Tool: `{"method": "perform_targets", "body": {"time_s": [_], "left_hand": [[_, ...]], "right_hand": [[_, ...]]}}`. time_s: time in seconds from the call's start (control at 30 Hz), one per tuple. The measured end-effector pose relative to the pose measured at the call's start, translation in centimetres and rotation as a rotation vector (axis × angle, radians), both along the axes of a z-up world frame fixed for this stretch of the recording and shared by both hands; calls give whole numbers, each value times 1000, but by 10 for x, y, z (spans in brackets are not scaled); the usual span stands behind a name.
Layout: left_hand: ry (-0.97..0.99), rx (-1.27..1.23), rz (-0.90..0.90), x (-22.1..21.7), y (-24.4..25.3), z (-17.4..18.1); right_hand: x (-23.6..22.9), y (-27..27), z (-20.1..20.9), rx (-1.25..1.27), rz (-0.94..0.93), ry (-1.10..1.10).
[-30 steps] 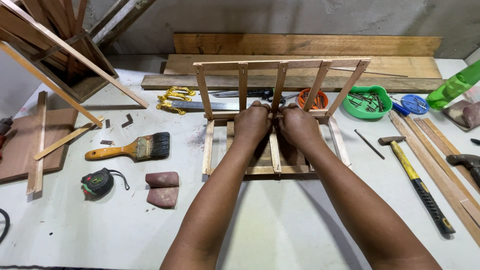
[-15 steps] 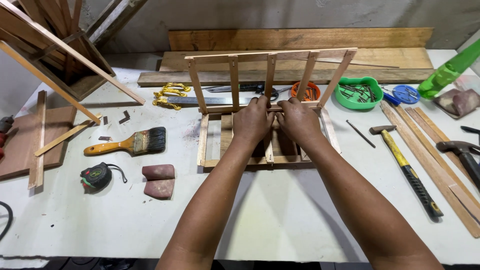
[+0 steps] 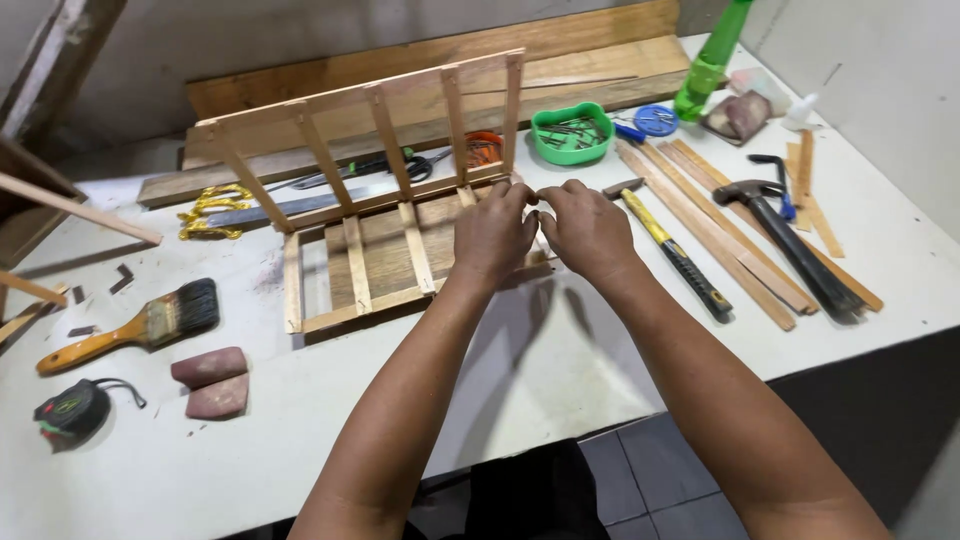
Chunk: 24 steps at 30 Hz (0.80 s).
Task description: Assembling and finishing a small wooden frame structure using hand tools.
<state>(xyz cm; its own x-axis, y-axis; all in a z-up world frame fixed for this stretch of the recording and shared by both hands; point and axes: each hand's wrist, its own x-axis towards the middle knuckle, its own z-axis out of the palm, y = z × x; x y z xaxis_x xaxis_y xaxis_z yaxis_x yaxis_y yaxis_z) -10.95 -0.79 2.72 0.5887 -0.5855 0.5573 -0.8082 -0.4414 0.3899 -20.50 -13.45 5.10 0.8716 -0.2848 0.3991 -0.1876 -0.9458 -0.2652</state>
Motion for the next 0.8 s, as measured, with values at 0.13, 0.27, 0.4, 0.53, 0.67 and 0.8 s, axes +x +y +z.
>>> {"method": "perform_targets", "body": {"time_s": [0.13, 0.27, 0.4, 0.53, 0.67, 0.8], "left_hand": [[17, 19, -82, -27, -37, -5], [3, 60, -177, -49, -80, -8], [36, 128, -267, -66, -125, -15], [9, 197, -334, -70, -183, -46], [-38, 198, -342, -75, -224, -66], [5, 357, -308, -82, -227, -45]], "right_hand": [[-39, -31, -8, -2, -51, -48], [-73, -68, -18, -1, -156, -16], [-99, -106, -26, -16, -253, -3], [-102, -152, -40, -1, -368, 55], [-97, -185, -56, -9, -518, 272], [-93, -200, -58, 154, -523, 389]]}}
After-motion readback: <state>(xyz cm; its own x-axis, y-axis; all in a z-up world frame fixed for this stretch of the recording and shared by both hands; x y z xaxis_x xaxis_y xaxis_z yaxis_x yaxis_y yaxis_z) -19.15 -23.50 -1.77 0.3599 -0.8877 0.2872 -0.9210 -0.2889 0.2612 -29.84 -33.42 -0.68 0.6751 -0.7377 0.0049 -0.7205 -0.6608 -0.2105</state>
